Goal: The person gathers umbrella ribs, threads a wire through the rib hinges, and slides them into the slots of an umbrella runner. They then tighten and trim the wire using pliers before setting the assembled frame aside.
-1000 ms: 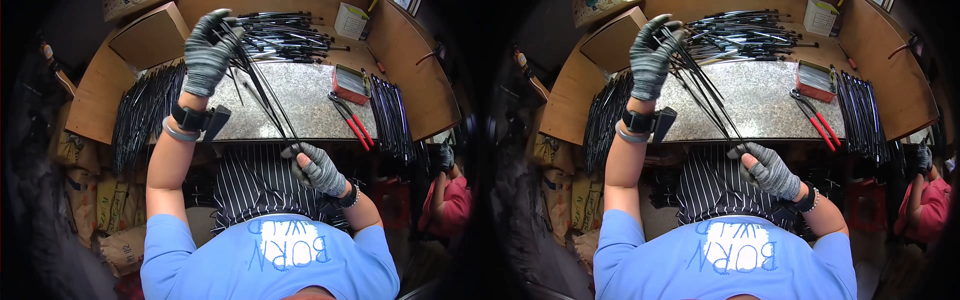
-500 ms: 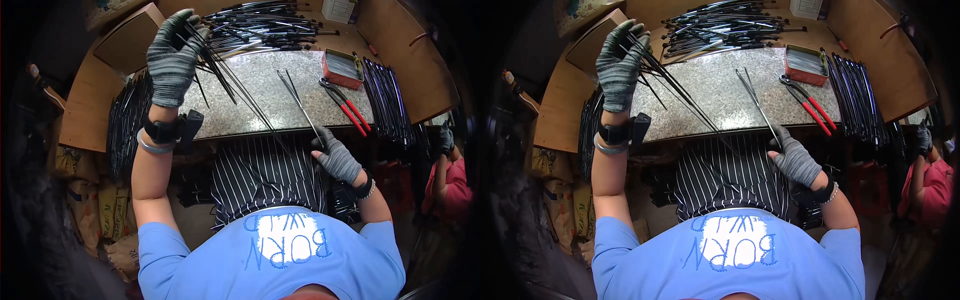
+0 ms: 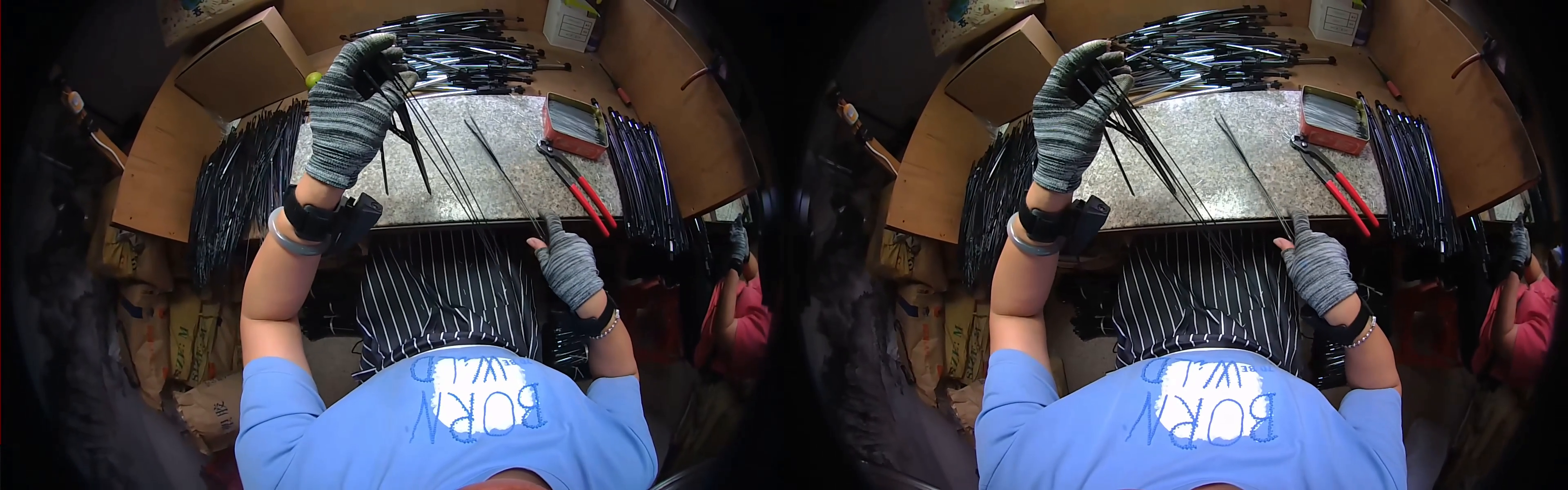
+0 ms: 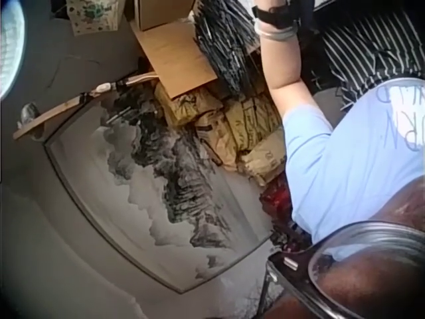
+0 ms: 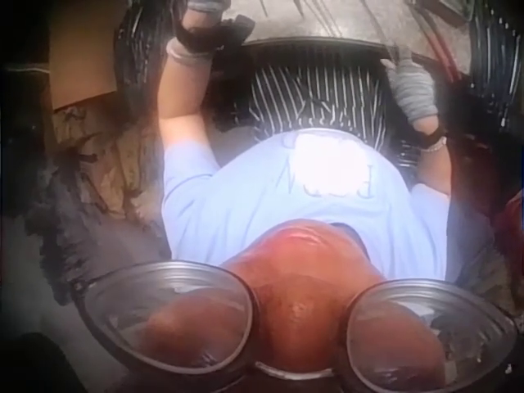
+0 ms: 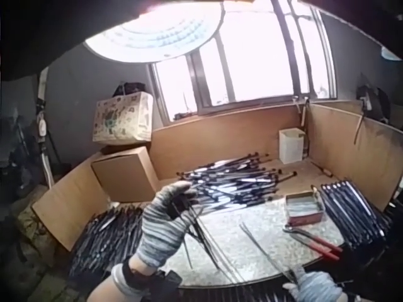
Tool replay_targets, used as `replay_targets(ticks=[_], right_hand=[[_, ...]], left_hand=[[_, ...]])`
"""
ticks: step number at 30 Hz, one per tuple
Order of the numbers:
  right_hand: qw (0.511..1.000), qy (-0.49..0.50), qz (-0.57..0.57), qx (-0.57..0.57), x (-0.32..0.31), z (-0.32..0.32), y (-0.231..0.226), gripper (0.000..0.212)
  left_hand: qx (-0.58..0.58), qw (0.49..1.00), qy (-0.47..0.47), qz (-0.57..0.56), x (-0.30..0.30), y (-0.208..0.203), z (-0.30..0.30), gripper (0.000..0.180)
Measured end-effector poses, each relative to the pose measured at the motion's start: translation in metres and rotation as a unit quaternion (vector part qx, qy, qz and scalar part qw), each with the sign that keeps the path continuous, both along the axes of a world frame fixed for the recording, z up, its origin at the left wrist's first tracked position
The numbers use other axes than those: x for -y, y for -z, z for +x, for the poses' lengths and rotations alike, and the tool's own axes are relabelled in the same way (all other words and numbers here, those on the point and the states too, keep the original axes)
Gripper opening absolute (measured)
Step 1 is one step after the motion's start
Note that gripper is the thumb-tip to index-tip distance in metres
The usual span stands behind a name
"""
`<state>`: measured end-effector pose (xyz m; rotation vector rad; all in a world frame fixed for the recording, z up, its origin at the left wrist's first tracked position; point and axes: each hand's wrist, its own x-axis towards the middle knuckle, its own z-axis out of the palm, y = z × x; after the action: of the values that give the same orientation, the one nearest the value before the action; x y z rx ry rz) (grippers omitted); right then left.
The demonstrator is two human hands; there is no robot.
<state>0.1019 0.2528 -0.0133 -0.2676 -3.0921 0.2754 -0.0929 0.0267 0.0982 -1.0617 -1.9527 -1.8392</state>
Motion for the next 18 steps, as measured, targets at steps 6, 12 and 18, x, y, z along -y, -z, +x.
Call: replay_targets(ticks=[6, 12, 18], right_hand=[[0.987, 0.01, -0.146, -0.06, 0.0, -0.003, -0.01, 0.03], [0.947, -0.029, -0.301, -0.109, -0.002, -0.003, -0.002, 0.019], [0.826, -0.091, -0.525, -0.181, 0.041, 0.003, -0.009, 0.018]], left_hand=[[-0.003, 1.0, -0.015, -0.012, 0.0, -0.001, 0.001, 0.041], [0.013, 1.0, -0.026, -0.006, 0.001, -0.001, 0.003, 0.04], [-0.027, 0.997, -0.057, -0.034, -0.001, 0.0, 0.0, 0.039]])
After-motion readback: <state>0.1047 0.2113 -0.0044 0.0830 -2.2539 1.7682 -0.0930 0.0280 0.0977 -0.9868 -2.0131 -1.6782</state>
